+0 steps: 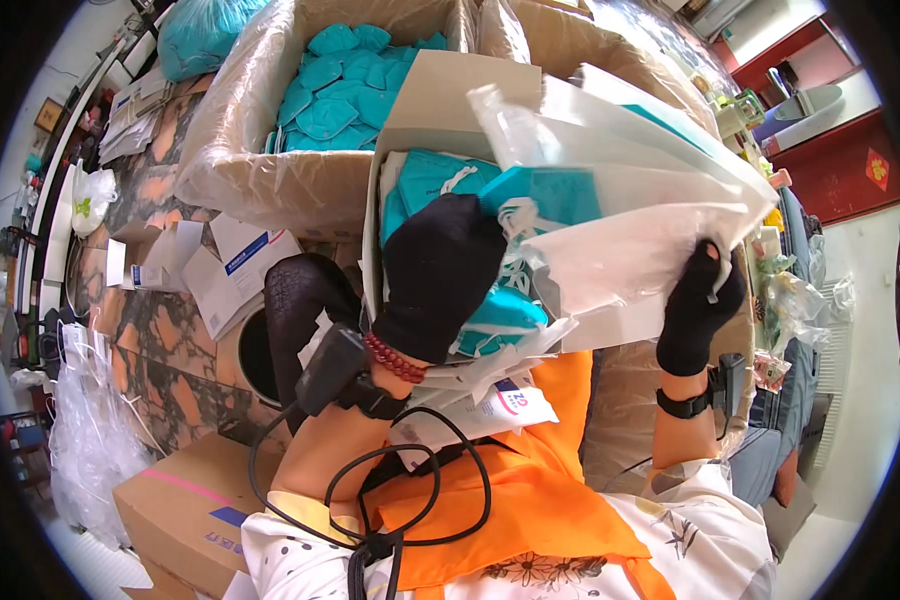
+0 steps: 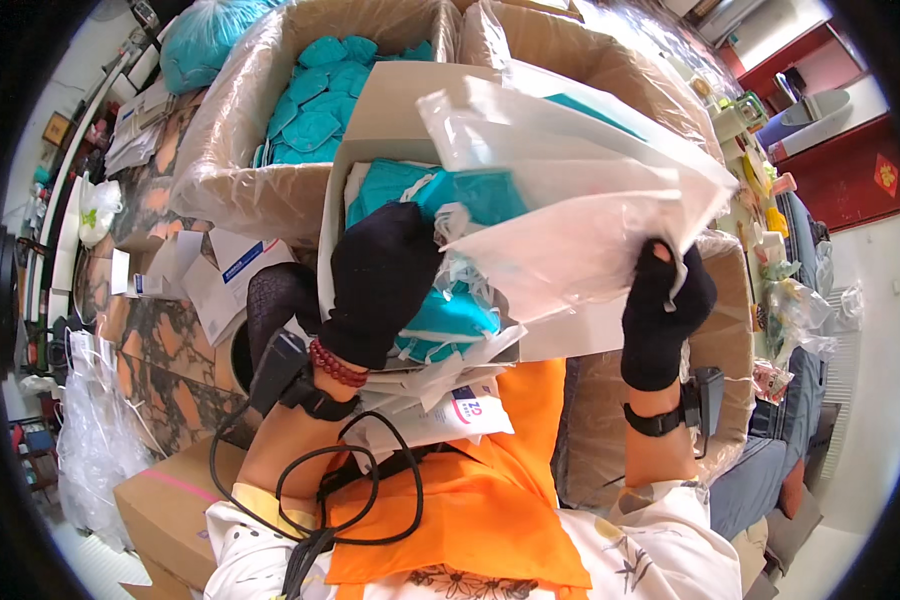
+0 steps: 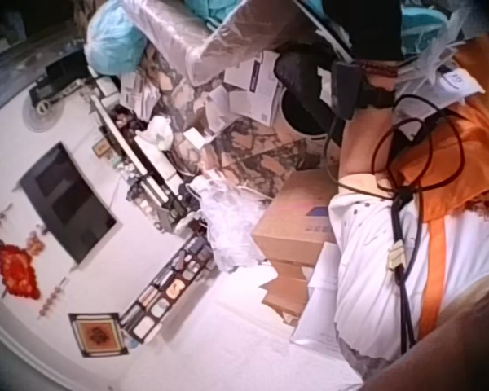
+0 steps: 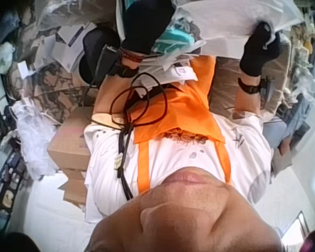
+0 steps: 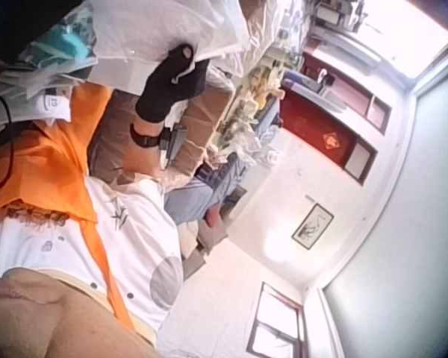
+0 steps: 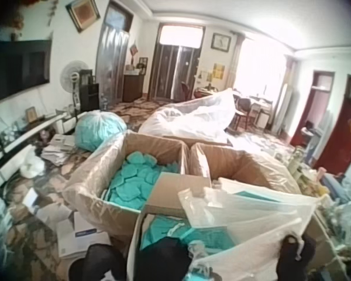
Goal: Sorting turquoise face masks and putting them into a cardboard box.
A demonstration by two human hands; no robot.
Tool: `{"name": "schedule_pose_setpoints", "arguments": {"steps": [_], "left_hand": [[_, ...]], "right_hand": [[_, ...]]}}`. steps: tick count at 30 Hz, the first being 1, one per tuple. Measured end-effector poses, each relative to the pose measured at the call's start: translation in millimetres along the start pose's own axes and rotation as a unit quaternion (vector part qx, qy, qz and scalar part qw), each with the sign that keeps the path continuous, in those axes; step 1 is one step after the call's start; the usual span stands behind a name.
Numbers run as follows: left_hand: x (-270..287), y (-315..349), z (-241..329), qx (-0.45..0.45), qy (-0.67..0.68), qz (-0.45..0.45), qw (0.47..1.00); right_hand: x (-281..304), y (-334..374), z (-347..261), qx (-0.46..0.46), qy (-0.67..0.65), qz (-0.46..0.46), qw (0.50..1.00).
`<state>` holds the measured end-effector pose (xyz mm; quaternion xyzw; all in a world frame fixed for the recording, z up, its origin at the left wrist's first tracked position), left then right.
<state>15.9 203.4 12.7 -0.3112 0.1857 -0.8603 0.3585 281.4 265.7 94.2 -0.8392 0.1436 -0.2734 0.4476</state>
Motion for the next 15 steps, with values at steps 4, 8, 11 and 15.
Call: {"name": "schedule_pose_setpoints", "arguments": {"steps": [4, 8, 11, 15], "left_hand": [[19, -5, -12, 0.083, 0.014, -0.027, 0.996], [14, -5, -38, 0.094, -0.144, -0.106, 0.979], [36, -3, -34, 0.093, -0.106, -0.067, 0.988], [31, -21, -1, 0.102, 0.091, 0.051, 0.989]], "right_hand": [[37, 6, 48, 0.126, 0.257, -0.018, 0.958], [59, 3, 77, 0.194, 0.281, -0.045, 0.939], [37, 9, 90, -0.081, 0.004, -0.131, 0.988], [-18, 77, 113, -0.442, -0.299, -0.165, 0.83]]}}
Point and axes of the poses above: each hand's wrist, its own y-axis away from the middle knuckle, its own x-axis out of the back of the hand, z = x × y, the point moved 7 cm from there along -y, towards the middle knuckle, and after that the axes turned 12 degrees about z, right-handed, at the moved point
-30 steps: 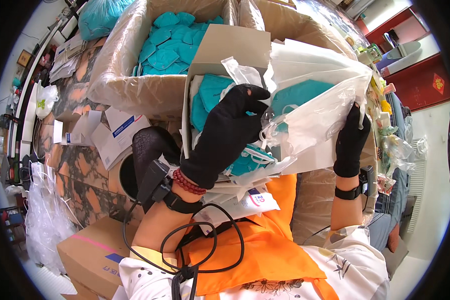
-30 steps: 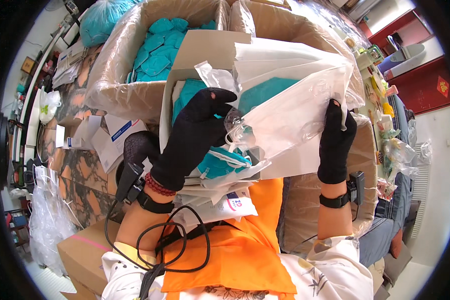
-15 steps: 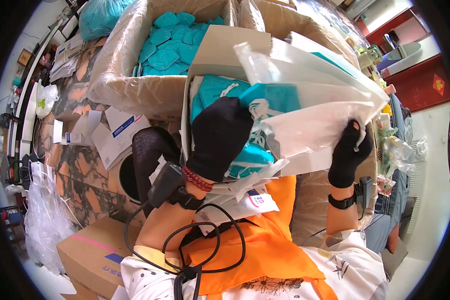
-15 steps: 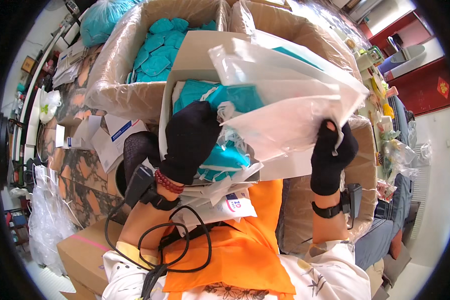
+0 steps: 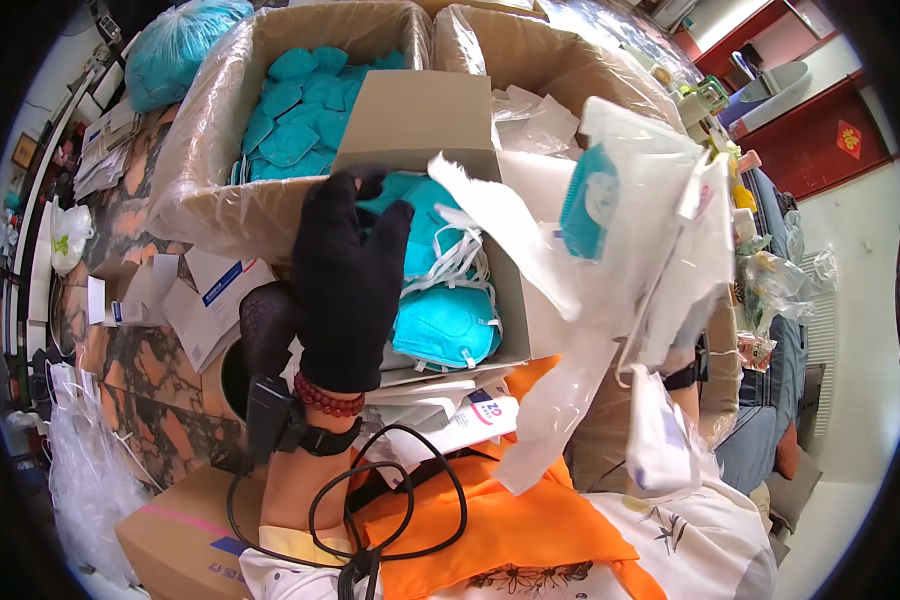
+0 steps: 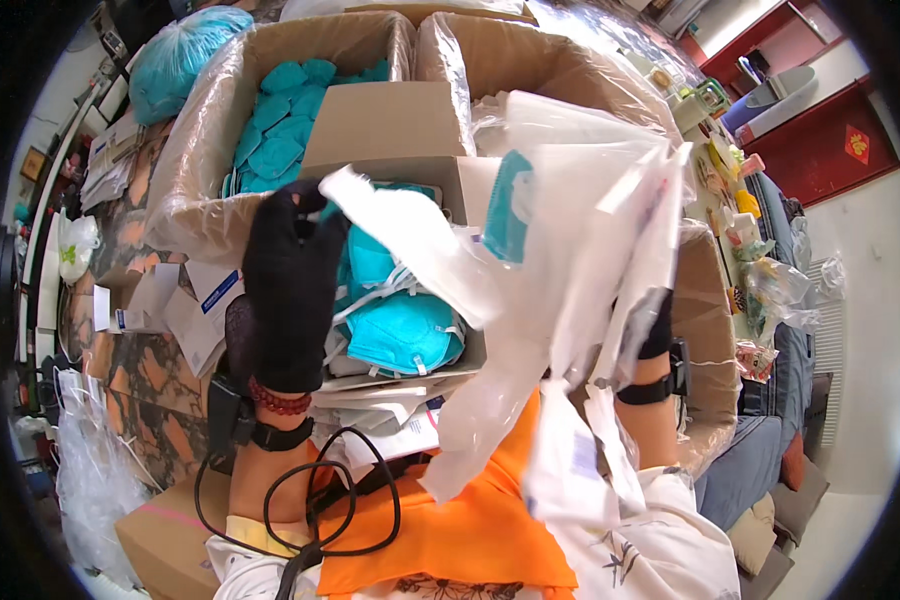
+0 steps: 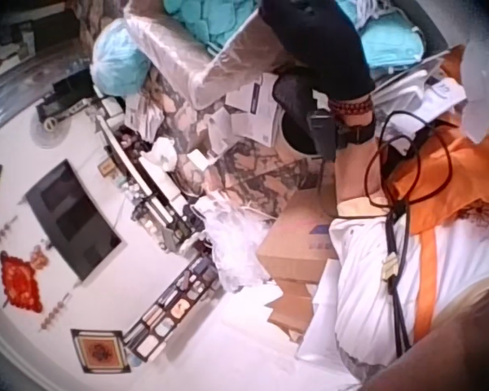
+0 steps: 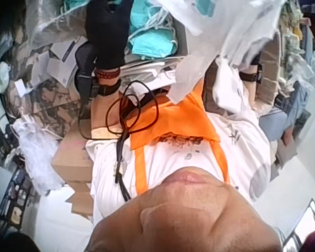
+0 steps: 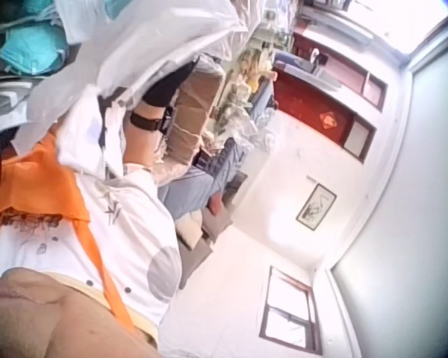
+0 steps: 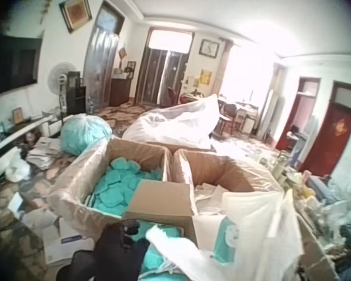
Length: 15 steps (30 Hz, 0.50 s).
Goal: Sorting turquoise face masks and putting them into a cardboard box.
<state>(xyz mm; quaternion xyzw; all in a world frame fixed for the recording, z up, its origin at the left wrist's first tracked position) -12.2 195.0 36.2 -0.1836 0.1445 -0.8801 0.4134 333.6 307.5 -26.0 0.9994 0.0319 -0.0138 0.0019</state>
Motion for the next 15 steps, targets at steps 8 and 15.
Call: {"name": "schedule_pose_setpoints", "arguments": {"steps": [8, 15], "left_hand": [[-30, 27, 31, 0.076, 0.235, -0.182, 0.952], [-15, 37, 28, -0.2, 0.047, -0.114, 0.972]], "right_hand": [[-42, -2, 30, -0.085, -0.063, -0.033, 0.994], [-68, -7, 50, -0.112, -0.079, -0.057, 0.989]]}}
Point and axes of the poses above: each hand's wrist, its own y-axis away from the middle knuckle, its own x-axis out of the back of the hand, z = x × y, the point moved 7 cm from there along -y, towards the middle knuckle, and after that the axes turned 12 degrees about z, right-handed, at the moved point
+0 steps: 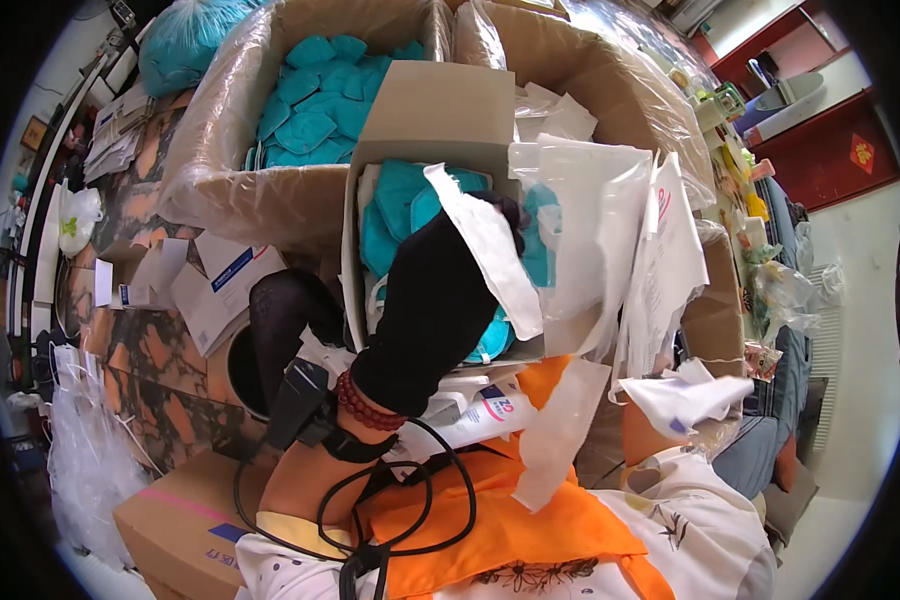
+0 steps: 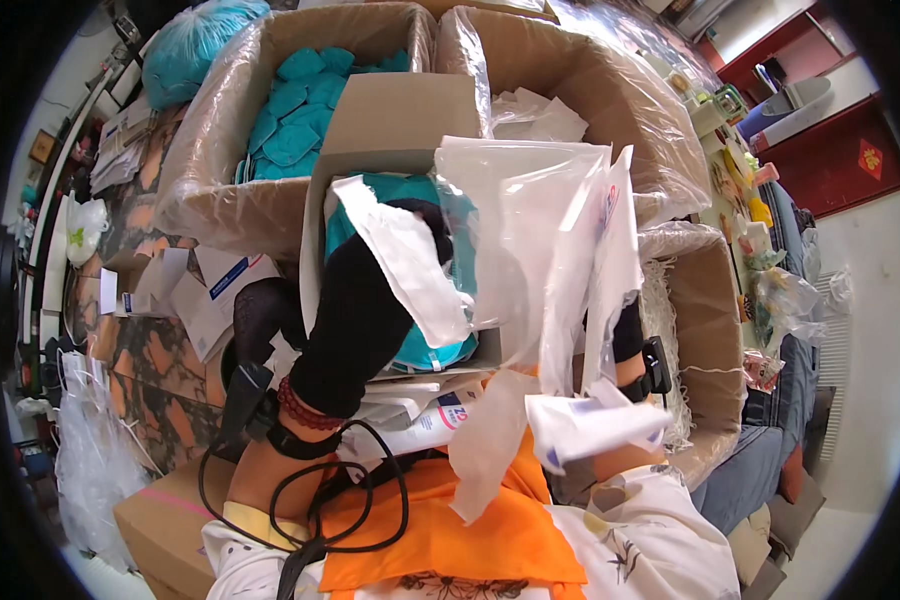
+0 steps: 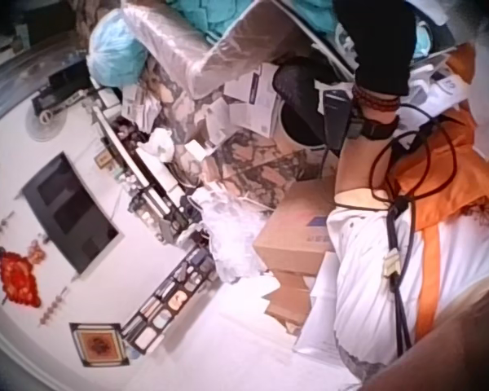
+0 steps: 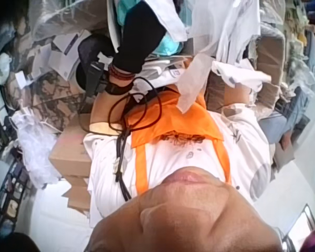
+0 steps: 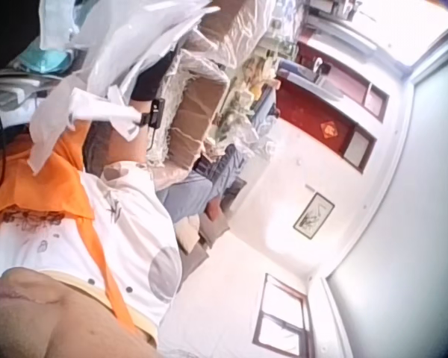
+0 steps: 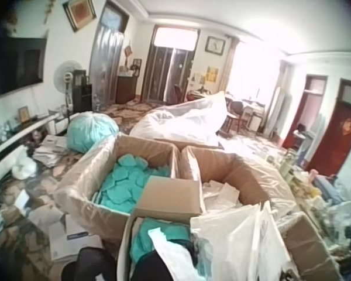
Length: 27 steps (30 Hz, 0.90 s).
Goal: Sorting turquoise face masks and putting them into a cardboard box.
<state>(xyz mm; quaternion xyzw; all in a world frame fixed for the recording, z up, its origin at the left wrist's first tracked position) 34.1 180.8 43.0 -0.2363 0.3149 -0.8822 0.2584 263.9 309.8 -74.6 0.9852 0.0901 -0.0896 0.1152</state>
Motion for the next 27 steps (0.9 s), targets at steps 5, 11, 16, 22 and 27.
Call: {"name": "schedule_pose_setpoints", "arguments": {"steps": [5, 11, 16, 22, 27], "left_hand": [[-11, -1, -11, 0.161, 0.153, -0.015, 0.975], [-17, 3, -24, 0.16, 0.1, 0.016, 0.982], [-28, -6, -17, 0.276, 0.135, -0.052, 0.95], [-43, 13, -23, 0.329, 0.2, -0.098, 0.917], [-38, 15, -21, 0.391, 0.273, -0.089, 0.874]], "right_hand": [[9, 5, -3, 0.005, 0.002, 0.014, 1.0], [7, 7, -4, -0.003, -0.006, 0.007, 1.0], [6, 5, 4, -0.018, -0.015, 0.006, 1.0], [12, 6, -2, -0.02, -0.026, 0.02, 0.999], [13, 8, 1, -0.02, -0.029, 0.024, 0.999]]}}
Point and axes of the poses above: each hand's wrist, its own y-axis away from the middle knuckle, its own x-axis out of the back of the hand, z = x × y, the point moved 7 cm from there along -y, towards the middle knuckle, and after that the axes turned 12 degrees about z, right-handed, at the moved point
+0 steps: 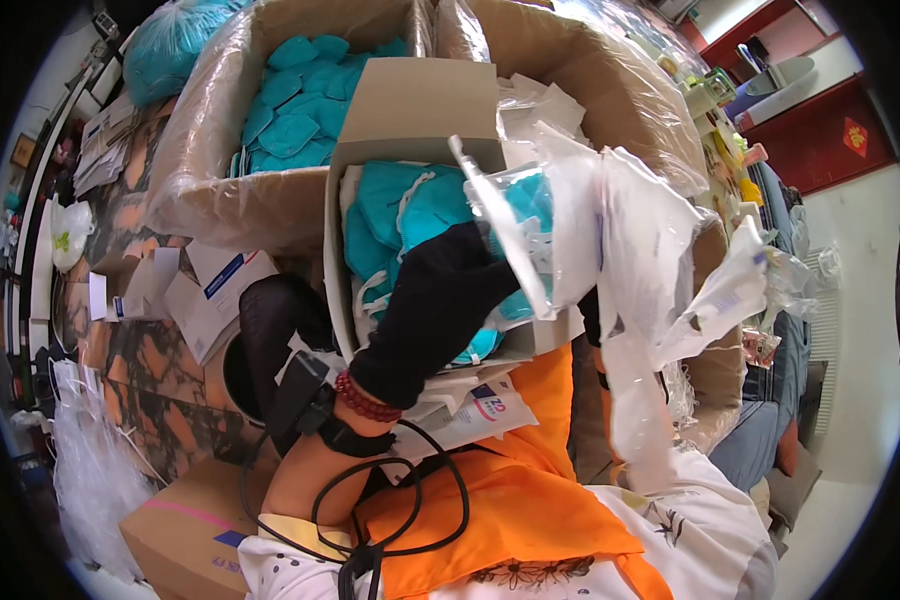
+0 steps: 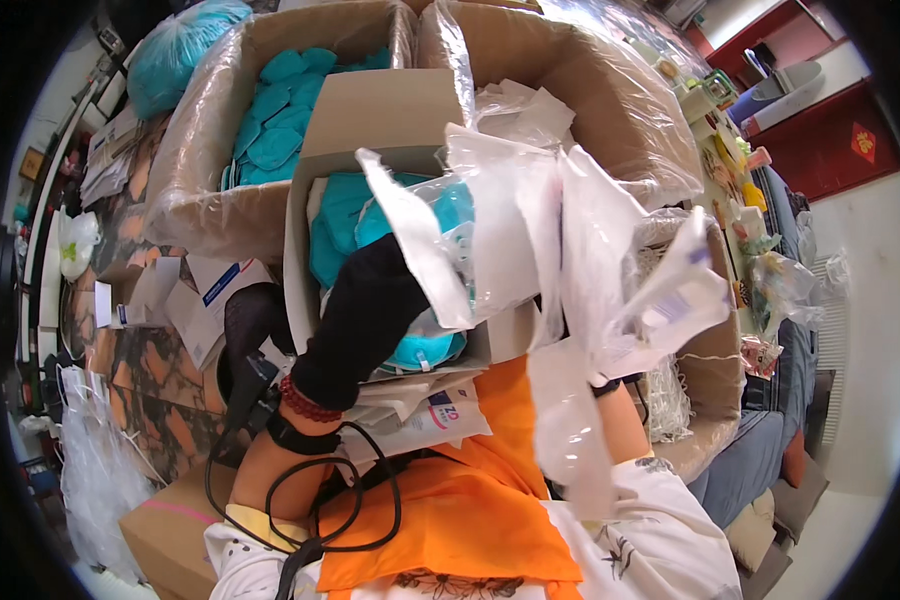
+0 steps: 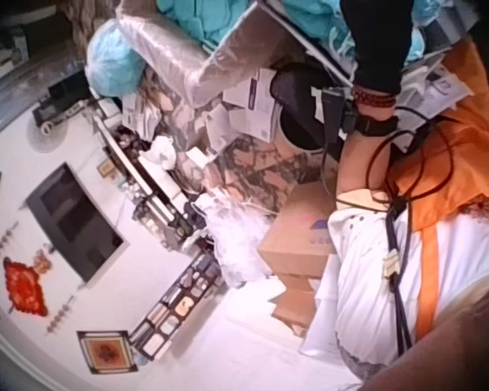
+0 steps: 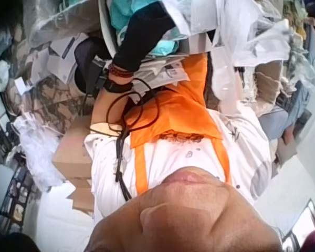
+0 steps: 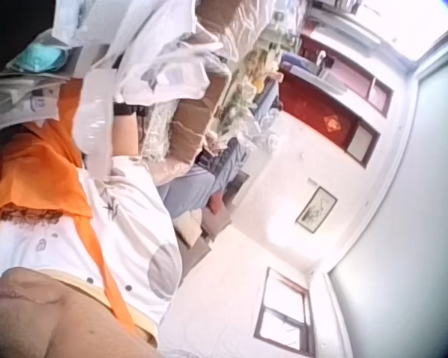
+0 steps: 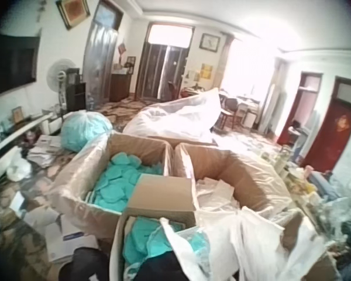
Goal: Sorting turquoise face masks and putting them into a cardboard box.
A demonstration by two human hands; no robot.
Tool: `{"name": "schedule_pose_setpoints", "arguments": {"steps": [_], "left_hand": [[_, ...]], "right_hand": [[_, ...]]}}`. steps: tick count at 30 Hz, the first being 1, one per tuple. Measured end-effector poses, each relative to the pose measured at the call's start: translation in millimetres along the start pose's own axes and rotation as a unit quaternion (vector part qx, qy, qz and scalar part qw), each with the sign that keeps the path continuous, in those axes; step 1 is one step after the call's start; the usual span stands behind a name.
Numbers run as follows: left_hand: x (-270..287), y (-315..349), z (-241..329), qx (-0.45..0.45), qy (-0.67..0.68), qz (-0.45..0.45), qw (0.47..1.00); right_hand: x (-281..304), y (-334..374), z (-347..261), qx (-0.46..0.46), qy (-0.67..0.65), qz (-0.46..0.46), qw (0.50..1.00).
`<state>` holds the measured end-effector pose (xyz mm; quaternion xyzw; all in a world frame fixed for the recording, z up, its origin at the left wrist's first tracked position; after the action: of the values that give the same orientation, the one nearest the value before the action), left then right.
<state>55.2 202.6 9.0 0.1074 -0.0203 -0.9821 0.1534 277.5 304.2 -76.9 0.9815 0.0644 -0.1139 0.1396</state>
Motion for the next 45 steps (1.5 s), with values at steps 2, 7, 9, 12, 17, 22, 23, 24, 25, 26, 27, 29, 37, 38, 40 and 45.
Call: {"name": "schedule_pose_setpoints", "arguments": {"steps": [2, 7, 9, 12, 17, 22, 23, 24, 25, 26, 27, 29, 37, 38, 40, 45], "left_hand": [[4, 2, -1, 0.014, 0.027, -0.037, 0.999], [8, 6, -2, -0.033, 0.021, 0.007, 0.999], [12, 5, -8, -0.011, 0.066, 0.022, 0.998], [21, 7, -8, -0.135, -0.037, 0.05, 0.989], [14, 13, -6, -0.156, -0.022, 0.039, 0.987], [8, 5, 0, -0.001, 0.077, 0.007, 0.997], [6, 7, -1, 0.092, 0.078, -0.017, 0.993], [4, 10, -7, 0.184, 0.078, -0.041, 0.979], [15, 11, -5, 0.106, 0.017, -0.033, 0.994], [26, 17, -2, 0.025, -0.047, -0.02, 0.998], [33, 25, 3, 0.161, 0.14, 0.058, 0.975], [46, 10, 20, 0.118, 0.002, 0.059, 0.991], [85, 8, 36, -0.254, -0.524, 0.21, 0.785], [74, 3, 37, -0.263, -0.516, 0.202, 0.79], [57, 6, 51, -0.316, -0.482, 0.158, 0.802], [43, 14, 36, -0.189, -0.329, -0.058, 0.923]], "right_hand": [[2, -2, -3, 0.001, 0.001, 0.002, 1.0], [5, -2, -2, -0.004, -0.006, 0.012, 1.0], [3, -5, -2, -0.005, -0.008, 0.013, 1.0], [4, -8, 1, -0.011, -0.009, 0.017, 1.0], [8, -4, -3, -0.008, -0.002, 0.027, 1.0], [14, 1, -17, 0.026, 0.011, 0.035, 0.999], [16, 3, -19, 0.033, 0.016, 0.038, 0.999], [17, 4, -19, 0.037, 0.019, 0.041, 0.998], [17, 3, -22, 0.044, 0.031, 0.042, 0.998], [17, 5, -25, 0.053, 0.039, 0.043, 0.997], [19, 5, -29, 0.065, 0.052, 0.049, 0.995], [23, 5, -44, 0.097, 0.087, 0.06, 0.99], [14, -59, -128, 0.454, 0.465, 0.144, 0.746], [18, -72, -136, 0.604, 0.514, 0.174, 0.584], [65, -125, -103, 0.308, 0.3, 0.138, 0.892], [52, -163, -111, 0.255, 0.348, 0.26, 0.864]]}}
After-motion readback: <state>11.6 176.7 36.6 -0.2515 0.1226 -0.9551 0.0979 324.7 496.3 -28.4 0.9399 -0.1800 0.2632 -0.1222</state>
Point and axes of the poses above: each hand's wrist, its own y-axis away from the middle knuckle, its own x-axis out of the back of the hand, z = x × y, the point moved 7 cm from there along -y, towards the middle knuckle, and after that the axes turned 12 degrees about z, right-handed, at the moved point
